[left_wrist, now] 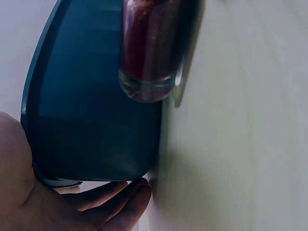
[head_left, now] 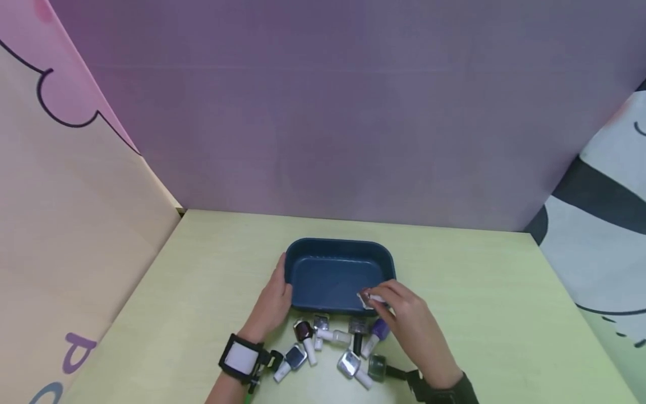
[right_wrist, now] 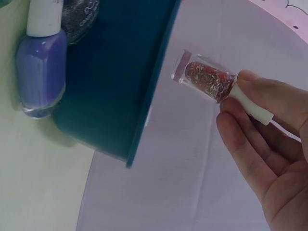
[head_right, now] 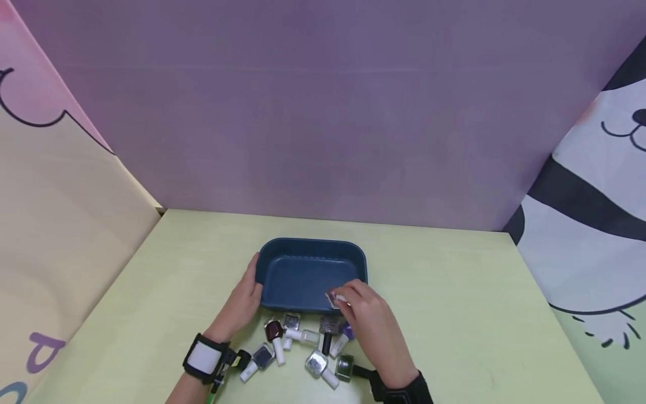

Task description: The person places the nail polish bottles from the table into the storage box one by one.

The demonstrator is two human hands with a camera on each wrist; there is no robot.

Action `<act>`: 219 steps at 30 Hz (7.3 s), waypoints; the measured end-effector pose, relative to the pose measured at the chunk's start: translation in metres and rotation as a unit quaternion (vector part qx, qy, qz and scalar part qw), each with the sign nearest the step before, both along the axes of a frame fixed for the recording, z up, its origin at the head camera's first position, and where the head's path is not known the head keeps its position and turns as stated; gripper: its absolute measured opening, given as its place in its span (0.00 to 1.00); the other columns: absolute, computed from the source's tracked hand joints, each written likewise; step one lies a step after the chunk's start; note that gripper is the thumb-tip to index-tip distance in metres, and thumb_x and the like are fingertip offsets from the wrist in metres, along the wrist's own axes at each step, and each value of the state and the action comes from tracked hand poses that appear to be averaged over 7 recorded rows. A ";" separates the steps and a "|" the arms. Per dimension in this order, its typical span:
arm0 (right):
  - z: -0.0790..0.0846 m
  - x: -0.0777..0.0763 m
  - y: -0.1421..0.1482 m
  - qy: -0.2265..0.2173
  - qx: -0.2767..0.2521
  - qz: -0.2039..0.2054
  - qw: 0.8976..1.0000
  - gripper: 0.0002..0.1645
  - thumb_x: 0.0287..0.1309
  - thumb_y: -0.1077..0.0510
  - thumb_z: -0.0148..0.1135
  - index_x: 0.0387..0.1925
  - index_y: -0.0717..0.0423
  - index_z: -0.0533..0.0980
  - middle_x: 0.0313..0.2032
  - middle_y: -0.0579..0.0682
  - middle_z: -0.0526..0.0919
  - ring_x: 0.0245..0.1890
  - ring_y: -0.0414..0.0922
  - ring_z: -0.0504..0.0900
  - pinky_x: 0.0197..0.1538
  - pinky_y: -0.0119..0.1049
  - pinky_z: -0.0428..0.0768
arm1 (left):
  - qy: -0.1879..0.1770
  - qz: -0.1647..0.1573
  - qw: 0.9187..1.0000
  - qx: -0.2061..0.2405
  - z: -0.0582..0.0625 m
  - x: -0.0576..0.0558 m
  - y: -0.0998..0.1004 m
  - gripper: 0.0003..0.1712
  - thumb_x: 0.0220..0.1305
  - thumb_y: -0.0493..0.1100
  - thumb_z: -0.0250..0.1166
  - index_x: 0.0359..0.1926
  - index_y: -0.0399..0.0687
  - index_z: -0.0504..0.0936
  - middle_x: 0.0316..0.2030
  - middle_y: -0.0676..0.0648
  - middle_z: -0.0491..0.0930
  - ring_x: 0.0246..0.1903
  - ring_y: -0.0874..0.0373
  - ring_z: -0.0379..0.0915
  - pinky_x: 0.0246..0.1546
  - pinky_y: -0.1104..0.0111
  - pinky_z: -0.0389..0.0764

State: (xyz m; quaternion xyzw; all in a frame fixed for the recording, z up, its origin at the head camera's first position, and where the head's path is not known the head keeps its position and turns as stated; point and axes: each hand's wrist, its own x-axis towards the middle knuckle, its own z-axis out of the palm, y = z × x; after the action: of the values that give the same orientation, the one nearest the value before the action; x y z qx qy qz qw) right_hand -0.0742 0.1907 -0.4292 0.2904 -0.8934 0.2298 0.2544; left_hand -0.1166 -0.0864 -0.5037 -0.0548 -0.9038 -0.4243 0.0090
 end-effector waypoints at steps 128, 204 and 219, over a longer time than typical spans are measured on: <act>-0.022 0.003 -0.023 -0.029 0.074 0.084 0.993 0.11 0.45 0.65 0.76 0.33 0.55 0.83 0.31 0.43 0.82 0.33 0.37 0.79 0.37 0.28 0.83 | -0.009 -0.011 1.000 0.013 0.003 -0.006 0.009 0.39 0.75 0.37 0.47 0.79 0.44 0.40 0.78 0.41 0.45 0.76 0.47 0.45 0.75 0.52 0.53; -0.044 0.009 -0.039 -0.223 0.196 0.099 0.950 0.18 0.45 0.62 0.69 0.42 0.48 0.83 0.37 0.38 0.77 0.35 0.33 0.70 0.35 0.22 0.74 | -0.004 -0.025 1.000 0.014 0.001 -0.012 0.010 0.38 0.75 0.36 0.45 0.79 0.41 0.39 0.78 0.39 0.45 0.76 0.46 0.44 0.75 0.51 0.52; -0.032 0.011 -0.035 -0.186 0.192 0.096 0.959 0.11 0.50 0.58 0.73 0.37 0.48 0.83 0.36 0.39 0.82 0.32 0.33 0.77 0.34 0.25 0.79 | -0.003 -0.023 1.000 0.018 0.000 -0.010 0.010 0.38 0.75 0.36 0.45 0.79 0.43 0.39 0.78 0.39 0.45 0.76 0.46 0.44 0.76 0.51 0.51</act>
State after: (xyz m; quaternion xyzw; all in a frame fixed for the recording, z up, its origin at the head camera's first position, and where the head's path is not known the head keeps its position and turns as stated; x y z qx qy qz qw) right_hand -0.0633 0.1561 -0.4611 0.3704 -0.9200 0.1278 -0.0002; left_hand -0.1267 -0.0766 -0.5033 -0.0746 -0.8944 -0.4410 -0.0024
